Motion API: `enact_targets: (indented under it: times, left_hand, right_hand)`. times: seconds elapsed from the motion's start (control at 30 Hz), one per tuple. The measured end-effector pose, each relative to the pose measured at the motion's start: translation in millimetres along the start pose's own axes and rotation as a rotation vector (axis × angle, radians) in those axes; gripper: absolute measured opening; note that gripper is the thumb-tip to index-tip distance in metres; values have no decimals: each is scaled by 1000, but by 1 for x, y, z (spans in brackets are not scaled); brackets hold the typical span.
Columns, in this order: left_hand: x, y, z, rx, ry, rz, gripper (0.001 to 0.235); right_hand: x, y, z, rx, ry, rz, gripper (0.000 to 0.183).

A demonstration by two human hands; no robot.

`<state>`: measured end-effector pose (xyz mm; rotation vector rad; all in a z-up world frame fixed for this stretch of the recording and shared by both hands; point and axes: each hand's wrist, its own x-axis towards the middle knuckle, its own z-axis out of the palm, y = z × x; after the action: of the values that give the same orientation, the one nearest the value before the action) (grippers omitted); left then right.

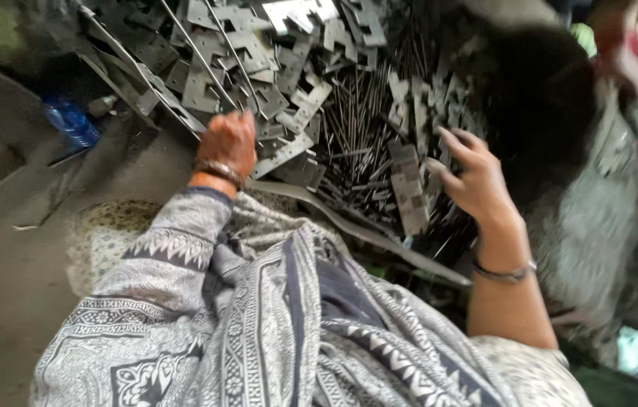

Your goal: The person sorts small metal brackets and rods from a large metal container by hand, picking up individual metal parts and moving them.

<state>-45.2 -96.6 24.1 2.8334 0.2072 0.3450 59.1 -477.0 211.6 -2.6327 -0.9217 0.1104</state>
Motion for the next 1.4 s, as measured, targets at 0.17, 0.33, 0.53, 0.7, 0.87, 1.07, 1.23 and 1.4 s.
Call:
enact_targets:
  times: [0.17, 0.33, 0.53, 0.7, 0.87, 1.07, 1.23, 1.4]
  left_hand:
    - [18, 24, -40, -29, 77, 33, 20]
    - [29, 78, -42, -350, 296, 249, 22]
    - [24, 83, -35, -606, 340, 157, 31]
    - [13, 65, -38, -563, 314, 54, 17]
    - [12, 50, -47, -624, 263, 104, 18]
    - [12, 7, -53, -1832, 545, -780, 17]
    - [0, 16, -44, -2338, 286, -631, 39]
    - [-2, 21, -77, -2531, -15, 69, 79]
  right_hand:
    - [-88, 52, 22, 72, 5, 271, 59]
    - [-87, 54, 67, -175, -140, 219, 77]
    - [-55, 38, 86, -446, -469, 212, 111]
    - [-63, 58, 81, -307, -574, 289, 105]
    - [-60, 109, 65, 160, -350, 484, 75]
    - [-43, 111, 59, 524, -1, 426, 47]
    - [21, 61, 132, 100, 56, -375, 52]
    - [54, 43, 180, -315, -287, -438, 63]
